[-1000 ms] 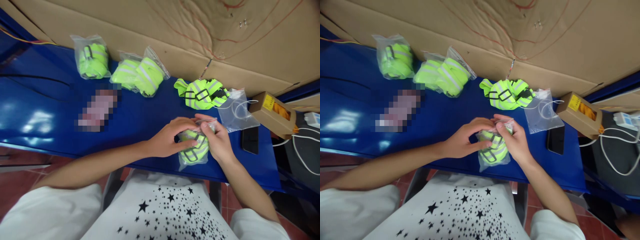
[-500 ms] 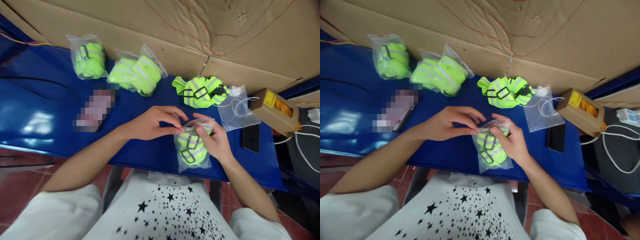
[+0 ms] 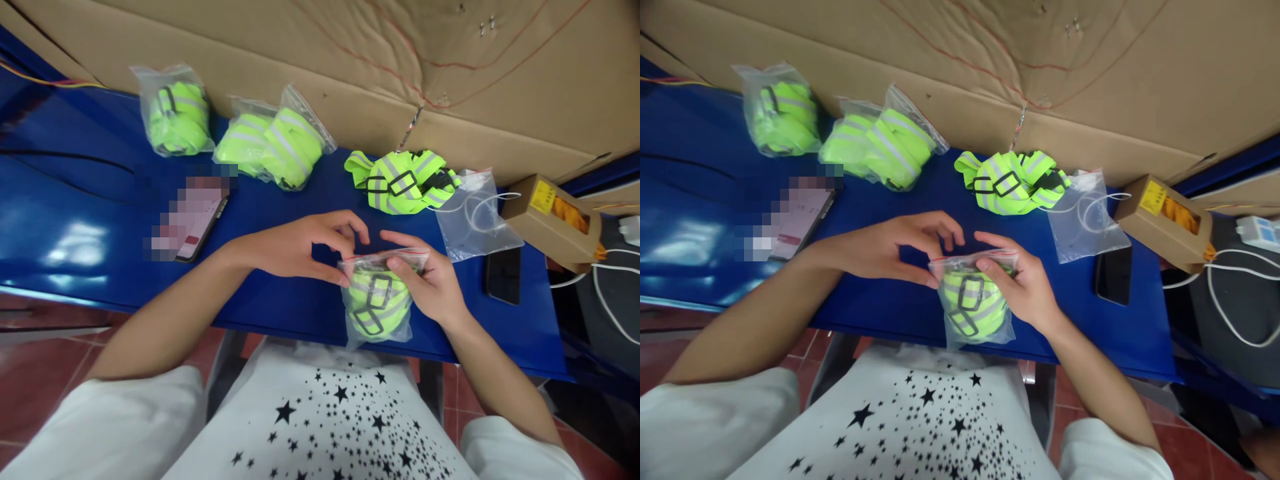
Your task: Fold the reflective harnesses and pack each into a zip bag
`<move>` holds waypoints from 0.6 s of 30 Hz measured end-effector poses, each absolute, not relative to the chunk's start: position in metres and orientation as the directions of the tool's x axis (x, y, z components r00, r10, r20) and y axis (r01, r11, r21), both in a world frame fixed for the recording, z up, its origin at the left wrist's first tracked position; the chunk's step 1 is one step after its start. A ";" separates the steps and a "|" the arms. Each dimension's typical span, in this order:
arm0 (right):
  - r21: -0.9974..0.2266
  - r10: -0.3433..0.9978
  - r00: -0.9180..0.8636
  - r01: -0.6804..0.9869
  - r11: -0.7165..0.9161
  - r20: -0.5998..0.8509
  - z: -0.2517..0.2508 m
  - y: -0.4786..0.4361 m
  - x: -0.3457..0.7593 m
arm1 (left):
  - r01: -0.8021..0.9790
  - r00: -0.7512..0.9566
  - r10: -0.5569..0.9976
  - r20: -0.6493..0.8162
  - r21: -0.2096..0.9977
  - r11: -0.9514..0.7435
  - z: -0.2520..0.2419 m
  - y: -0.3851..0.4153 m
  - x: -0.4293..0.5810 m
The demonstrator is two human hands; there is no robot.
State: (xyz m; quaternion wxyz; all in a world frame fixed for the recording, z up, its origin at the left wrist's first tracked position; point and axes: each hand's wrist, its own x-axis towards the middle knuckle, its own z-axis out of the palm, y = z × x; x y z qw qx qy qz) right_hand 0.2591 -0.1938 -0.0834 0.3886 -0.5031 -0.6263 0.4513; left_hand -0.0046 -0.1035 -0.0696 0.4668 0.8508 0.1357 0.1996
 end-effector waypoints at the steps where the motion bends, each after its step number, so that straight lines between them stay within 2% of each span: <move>1: -0.943 0.984 -0.174 0.319 0.100 0.046 -0.085 -0.193 0.259 | 0.091 0.867 0.450 0.215 0.819 -0.566 -0.071 -0.104 -0.005; 5: -0.916 0.989 -0.114 0.378 0.132 0.095 -0.091 -0.188 0.261 | 0.369 0.791 0.579 0.198 0.601 -0.709 -0.078 -0.108 -0.002; 7: -0.916 0.988 -0.104 0.375 0.142 0.111 -0.091 -0.186 0.263 | 0.421 0.769 0.610 0.194 0.564 -0.711 -0.080 -0.109 0.000; 9: -0.926 0.986 -0.131 0.351 0.139 0.099 -0.089 -0.186 0.264 | 0.316 0.800 0.569 0.187 0.675 -0.667 -0.078 -0.108 0.001; 11: -0.948 0.975 -0.208 0.290 0.133 0.073 -0.085 -0.189 0.264 | 0.115 0.891 0.427 0.156 0.832 -0.543 -0.074 -0.104 -0.001; 13: -0.966 0.953 -0.298 0.226 0.126 0.054 -0.082 -0.192 0.263 | 0.009 0.952 0.284 0.116 0.915 -0.404 -0.070 -0.101 -0.005; 15: -0.971 0.934 -0.354 0.209 0.117 0.036 -0.082 -0.194 0.261 | 0.052 0.956 0.285 0.072 0.912 -0.406 -0.070 -0.099 -0.008; 18: -0.962 0.933 -0.359 0.261 0.084 -0.016 -0.087 -0.193 0.260 | 0.224 0.895 0.445 0.040 0.822 -0.524 -0.074 -0.099 -0.009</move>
